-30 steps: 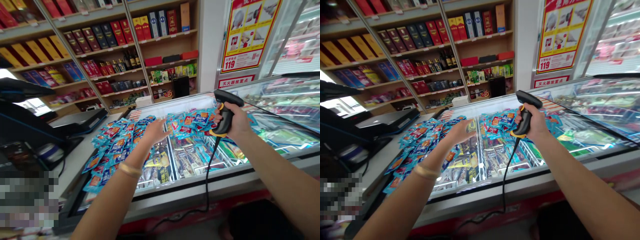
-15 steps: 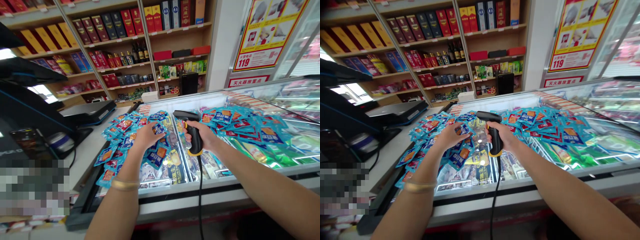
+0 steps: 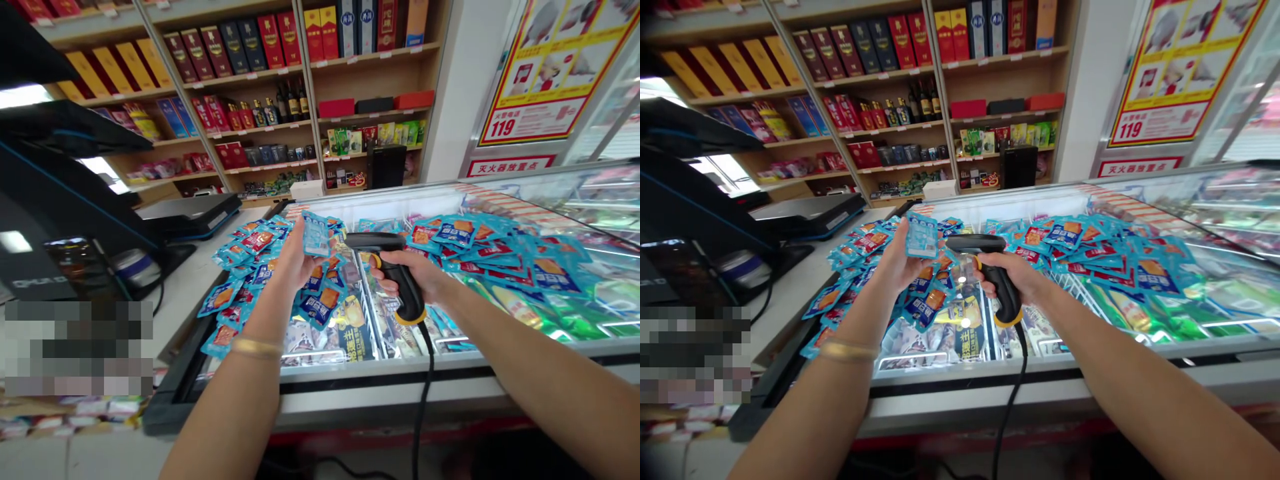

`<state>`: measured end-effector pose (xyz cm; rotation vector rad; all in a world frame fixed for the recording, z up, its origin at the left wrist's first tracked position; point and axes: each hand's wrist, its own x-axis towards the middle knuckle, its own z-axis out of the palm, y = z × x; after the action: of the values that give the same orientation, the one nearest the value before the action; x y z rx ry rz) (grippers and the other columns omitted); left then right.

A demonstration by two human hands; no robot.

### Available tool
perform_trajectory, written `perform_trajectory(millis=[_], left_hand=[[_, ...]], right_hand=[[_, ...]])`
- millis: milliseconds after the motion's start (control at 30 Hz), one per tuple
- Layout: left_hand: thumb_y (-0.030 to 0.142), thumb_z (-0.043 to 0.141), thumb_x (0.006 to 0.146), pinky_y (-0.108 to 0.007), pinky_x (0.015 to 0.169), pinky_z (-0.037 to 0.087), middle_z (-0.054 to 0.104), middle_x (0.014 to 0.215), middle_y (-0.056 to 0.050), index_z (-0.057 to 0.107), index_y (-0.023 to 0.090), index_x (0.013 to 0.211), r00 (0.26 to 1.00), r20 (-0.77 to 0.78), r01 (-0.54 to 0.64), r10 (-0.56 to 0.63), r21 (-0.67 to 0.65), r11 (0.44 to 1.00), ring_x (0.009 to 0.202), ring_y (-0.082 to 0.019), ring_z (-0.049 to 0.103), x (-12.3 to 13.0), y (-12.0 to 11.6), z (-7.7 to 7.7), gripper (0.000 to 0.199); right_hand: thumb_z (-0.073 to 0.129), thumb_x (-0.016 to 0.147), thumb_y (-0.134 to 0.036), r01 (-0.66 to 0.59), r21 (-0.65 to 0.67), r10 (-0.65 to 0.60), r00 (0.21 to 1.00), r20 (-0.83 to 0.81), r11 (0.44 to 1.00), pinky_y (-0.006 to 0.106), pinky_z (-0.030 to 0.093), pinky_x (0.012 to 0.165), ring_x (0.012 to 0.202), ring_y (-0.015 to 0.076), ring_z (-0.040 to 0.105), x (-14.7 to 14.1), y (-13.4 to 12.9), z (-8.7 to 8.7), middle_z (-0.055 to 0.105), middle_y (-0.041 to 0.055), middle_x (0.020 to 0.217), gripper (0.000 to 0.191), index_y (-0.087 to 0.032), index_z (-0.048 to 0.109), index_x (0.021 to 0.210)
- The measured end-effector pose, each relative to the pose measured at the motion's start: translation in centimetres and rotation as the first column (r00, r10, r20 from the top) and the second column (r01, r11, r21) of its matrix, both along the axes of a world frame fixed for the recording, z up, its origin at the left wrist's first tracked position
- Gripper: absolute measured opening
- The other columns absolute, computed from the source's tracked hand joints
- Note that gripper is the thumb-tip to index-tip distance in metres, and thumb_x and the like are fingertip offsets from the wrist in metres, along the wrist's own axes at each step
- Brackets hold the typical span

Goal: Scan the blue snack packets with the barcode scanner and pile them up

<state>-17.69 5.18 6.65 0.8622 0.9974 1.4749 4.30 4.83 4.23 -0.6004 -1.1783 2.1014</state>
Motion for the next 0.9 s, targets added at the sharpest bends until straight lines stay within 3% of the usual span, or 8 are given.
perform_trajectory(millis=[467,633,767,900], left_hand=[[0.058,0.048,0.09,-0.032,0.069,0.059,0.073,0.096,-0.013,0.06,0.014,0.112,0.999,-0.042,-0.034,0.034,0.002,0.999,0.084,-0.022,0.071,-0.1,0.2,-0.1,0.05],[0.063,0.058,0.081,-0.03,0.067,0.058,0.072,0.095,-0.01,0.066,0.017,0.107,0.973,-0.186,-0.123,0.137,0.085,0.989,0.087,-0.023,0.071,0.2,0.5,-0.8,0.053],[0.052,0.072,0.073,-0.03,0.081,0.054,0.071,0.107,-0.005,0.065,0.022,0.119,0.867,-0.438,-0.121,0.236,0.275,0.954,0.099,-0.021,0.067,2.0,1.1,-0.9,0.056],[0.039,0.073,0.075,-0.036,0.099,0.045,0.068,0.118,-0.008,0.066,0.02,0.12,0.67,-0.69,0.111,0.274,0.459,0.882,0.11,-0.023,0.062,6.0,2.5,-0.2,0.049]], right_hand=[[0.072,0.072,-0.034,-0.028,0.003,0.028,1.0,-0.008,1.0,0.02,0.041,0.043,0.046,0.0064,0.045,-0.1,0.3,-0.4,0.055,-0.0006,0.067,0.024,-0.014,0.059,0.077],[0.068,0.073,-0.034,0.042,0.005,-0.042,0.997,-0.066,0.999,0.02,0.04,0.043,0.045,0.0066,0.043,-0.2,0.3,0.0,0.054,-0.0005,0.067,0.022,-0.016,0.057,0.079],[0.066,0.075,-0.035,0.193,0.029,-0.188,0.975,-0.122,0.981,0.02,0.04,0.043,0.046,0.0069,0.042,2.1,0.4,1.5,0.052,-0.0007,0.067,0.021,-0.017,0.056,0.078],[0.064,0.077,-0.033,0.422,0.048,-0.409,0.896,-0.172,0.905,0.02,0.038,0.041,0.045,0.0066,0.039,7.6,1.0,2.6,0.051,-0.0002,0.067,0.017,-0.018,0.056,0.077]])
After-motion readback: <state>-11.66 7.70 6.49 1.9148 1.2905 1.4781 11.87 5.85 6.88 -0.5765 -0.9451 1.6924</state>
